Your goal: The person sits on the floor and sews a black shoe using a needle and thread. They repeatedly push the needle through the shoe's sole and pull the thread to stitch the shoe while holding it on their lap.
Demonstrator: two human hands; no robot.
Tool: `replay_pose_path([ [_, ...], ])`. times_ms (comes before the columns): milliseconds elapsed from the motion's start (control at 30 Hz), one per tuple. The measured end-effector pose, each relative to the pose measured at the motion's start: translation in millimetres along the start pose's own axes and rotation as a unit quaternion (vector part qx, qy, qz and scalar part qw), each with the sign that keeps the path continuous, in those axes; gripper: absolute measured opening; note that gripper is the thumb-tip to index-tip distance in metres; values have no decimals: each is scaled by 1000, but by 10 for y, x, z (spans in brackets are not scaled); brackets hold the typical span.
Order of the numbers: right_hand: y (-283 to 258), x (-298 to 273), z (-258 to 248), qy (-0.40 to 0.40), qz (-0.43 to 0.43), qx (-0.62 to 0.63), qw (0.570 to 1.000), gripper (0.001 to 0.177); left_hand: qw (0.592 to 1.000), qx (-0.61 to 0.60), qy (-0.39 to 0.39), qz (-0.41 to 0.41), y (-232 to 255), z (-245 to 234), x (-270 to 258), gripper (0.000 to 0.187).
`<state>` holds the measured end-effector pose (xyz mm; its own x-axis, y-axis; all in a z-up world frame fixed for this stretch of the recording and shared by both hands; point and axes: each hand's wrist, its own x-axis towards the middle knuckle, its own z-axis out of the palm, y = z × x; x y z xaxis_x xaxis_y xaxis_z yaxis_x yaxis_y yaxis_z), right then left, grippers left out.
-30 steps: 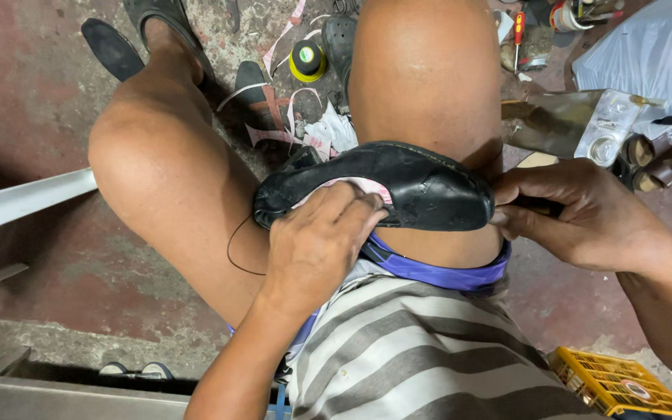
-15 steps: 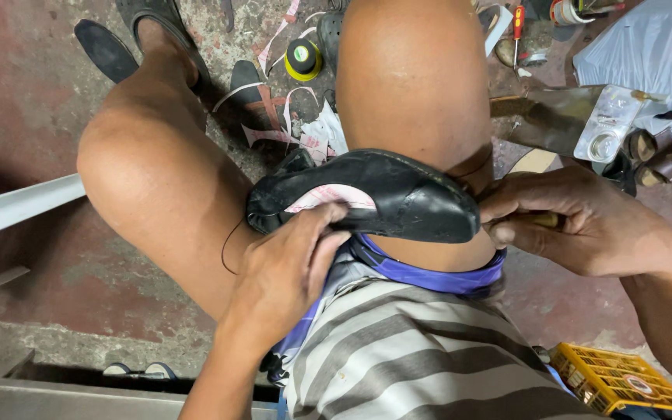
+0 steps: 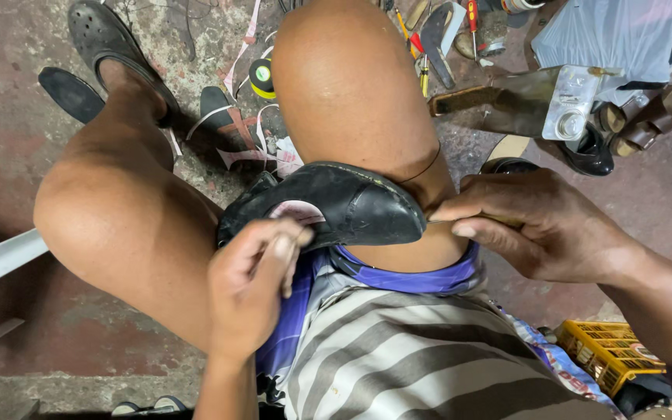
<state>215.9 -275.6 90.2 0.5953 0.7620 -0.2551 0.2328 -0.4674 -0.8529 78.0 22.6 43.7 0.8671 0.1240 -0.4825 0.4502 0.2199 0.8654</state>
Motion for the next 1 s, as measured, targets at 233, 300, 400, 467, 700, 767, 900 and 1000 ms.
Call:
replay_pose_path([
  [233, -95, 32, -10, 12, -18, -10, 1000, 27, 973, 188, -96, 94, 4, 180, 297, 10],
  [300, -112, 43, -31, 9, -25, -15, 1000, 28, 965, 202, -107, 124, -83, 187, 381, 22],
  [400, -142, 62, -72, 0, -18, -20, 1000, 30, 981, 133, -136, 31, -158, 171, 432, 26],
  [467, -170, 55, -80, 5, -20, -56, 998, 31, 981, 126, -144, 35, -183, 182, 444, 23],
  [700, -282, 35, -145, -55, -5, -81, 995, 50, 974, 75, -199, 74, -34, 206, 460, 5],
  [767, -359, 42, -145, -50, -19, -125, 991, 42, 975, 63, -201, 72, -16, 226, 457, 5],
  [900, -473, 30, -107, -80, -49, -209, 973, 36, 977, 52, -200, 44, -60, 216, 457, 9],
  [1000, -483, -41, -34, -75, -69, -304, 947, 36, 977, 59, -197, 47, -106, 183, 475, 9],
])
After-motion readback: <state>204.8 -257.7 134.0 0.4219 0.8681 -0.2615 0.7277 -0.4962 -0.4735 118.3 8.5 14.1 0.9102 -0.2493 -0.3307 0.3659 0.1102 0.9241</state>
